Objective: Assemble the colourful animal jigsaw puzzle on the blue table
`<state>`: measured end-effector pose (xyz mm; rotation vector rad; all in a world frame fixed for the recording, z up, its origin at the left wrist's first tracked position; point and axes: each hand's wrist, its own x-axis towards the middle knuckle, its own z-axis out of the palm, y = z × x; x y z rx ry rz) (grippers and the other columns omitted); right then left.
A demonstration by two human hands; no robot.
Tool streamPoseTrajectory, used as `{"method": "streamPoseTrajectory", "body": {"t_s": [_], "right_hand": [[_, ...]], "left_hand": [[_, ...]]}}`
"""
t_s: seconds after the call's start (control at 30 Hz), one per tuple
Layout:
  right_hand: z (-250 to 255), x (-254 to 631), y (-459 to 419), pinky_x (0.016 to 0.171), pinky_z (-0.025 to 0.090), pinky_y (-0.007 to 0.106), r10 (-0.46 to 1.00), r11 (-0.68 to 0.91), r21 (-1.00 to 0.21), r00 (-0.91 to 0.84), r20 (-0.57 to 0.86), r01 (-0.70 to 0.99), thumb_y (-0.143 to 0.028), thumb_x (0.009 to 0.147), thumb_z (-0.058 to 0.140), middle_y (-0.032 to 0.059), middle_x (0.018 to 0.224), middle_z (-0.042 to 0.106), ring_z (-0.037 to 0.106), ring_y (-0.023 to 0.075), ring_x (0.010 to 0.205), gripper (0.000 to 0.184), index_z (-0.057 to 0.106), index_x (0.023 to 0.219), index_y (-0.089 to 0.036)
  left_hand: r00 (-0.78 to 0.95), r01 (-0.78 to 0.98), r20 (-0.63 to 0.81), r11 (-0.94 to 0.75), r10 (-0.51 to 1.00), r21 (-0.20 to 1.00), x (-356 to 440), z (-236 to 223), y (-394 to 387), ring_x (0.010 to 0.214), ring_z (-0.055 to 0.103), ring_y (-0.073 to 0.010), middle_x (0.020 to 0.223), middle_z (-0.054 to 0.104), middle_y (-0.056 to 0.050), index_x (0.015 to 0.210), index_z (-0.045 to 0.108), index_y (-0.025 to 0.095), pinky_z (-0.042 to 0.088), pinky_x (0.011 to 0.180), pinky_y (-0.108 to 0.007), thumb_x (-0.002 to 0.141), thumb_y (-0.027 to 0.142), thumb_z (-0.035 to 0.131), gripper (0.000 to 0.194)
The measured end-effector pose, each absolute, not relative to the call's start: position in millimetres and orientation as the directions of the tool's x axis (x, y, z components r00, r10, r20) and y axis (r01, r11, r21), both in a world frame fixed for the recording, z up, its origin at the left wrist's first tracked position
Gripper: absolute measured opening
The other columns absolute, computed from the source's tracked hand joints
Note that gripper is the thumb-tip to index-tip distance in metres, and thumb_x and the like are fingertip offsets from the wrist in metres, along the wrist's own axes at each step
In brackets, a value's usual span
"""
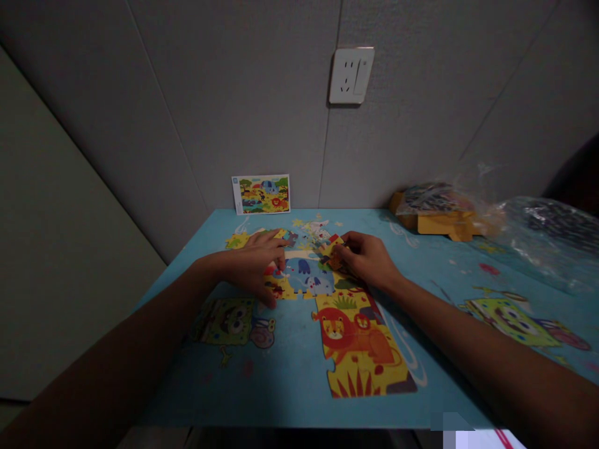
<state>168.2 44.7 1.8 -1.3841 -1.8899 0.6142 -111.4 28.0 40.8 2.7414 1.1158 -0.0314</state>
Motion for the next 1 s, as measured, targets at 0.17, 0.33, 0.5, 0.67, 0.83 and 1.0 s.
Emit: {"method": "streamPoseTrajectory", "body": {"t_s": [0.17,0.33,0.5,0.67,0.83,1.0], "right_hand": [[2,167,44,0.055,0.042,0.028,0.951,0.308,-0.731,-0.182,0.249,0.609,-0.036,0.081,0.056,0.0072,0.074,0.071,0.063,0.0186,0.062,0.024,0.067,0.085,-0.015],[1,167,45,0.053,0.042,0.028,0.95,0.311,-0.723,-0.183,0.252,0.617,-0.038,0.081,0.056,0.0064,0.071,0.07,0.061,0.0175,0.059,0.025,0.066,0.085,-0.015],[0,167,46,0.054,0.043,0.028,0.947,0.319,-0.71,-0.18,0.266,0.627,-0.039,0.082,0.056,0.0061,0.072,0.07,0.062,0.0178,0.06,0.026,0.066,0.085,-0.016],[2,166,45,0.055,0.043,0.028,0.949,0.312,-0.746,-0.169,0.264,0.588,-0.039,0.081,0.057,0.0057,0.072,0.07,0.063,0.0185,0.062,0.024,0.066,0.084,-0.016],[5,156,31,0.054,0.042,0.026,0.932,0.349,-0.836,-0.254,0.26,0.423,-0.042,0.083,0.058,0.0038,0.072,0.068,0.06,0.0156,0.061,0.026,0.062,0.086,-0.017],[9,146,18,0.057,0.039,0.026,0.894,0.422,-0.768,-0.362,0.265,0.481,-0.045,0.083,0.059,0.001,0.066,0.064,0.054,0.014,0.06,0.028,0.059,0.073,-0.019]], "left_hand": [[0.735,0.678,-0.112,-0.718,0.669,0.158,-110,43,28,0.146,0.011,-0.0397,0.154,0.033,-0.013,0.097,0.061,0.02,0.014,0.114,-0.061,0.052,0.05,0.088,0.06],[0.725,0.688,-0.129,-0.704,0.677,0.174,-109,46,28,0.146,0.005,-0.0419,0.156,0.03,-0.01,0.093,0.065,0.021,0.015,0.112,-0.064,0.054,0.051,0.087,0.054],[0.72,0.692,-0.102,-0.702,0.686,0.168,-110,46,32,0.146,0.007,-0.0412,0.157,0.03,-0.003,0.084,0.071,0.023,0.013,0.113,-0.063,0.057,0.051,0.086,0.041],[0.639,0.763,-0.098,-0.612,0.763,0.209,-119,32,45,0.147,0.005,-0.0387,0.158,0.028,-0.002,0.093,0.071,0.026,0.015,0.114,-0.06,0.063,0.047,0.084,0.038],[0.649,0.704,0.134,-0.658,0.749,0.268,-111,19,48,0.144,0.018,-0.0353,0.148,0.043,-0.007,0.12,0.062,0.028,0.021,0.114,-0.057,0.069,0.048,0.08,0.058],[0.699,0.519,0.379,-0.795,0.606,0.314,-82,14,32,0.13,0.038,-0.0278,0.126,0.062,-0.006,0.087,0.072,0.023,0.03,0.112,-0.049,0.087,0.031,0.062,0.013]]}}
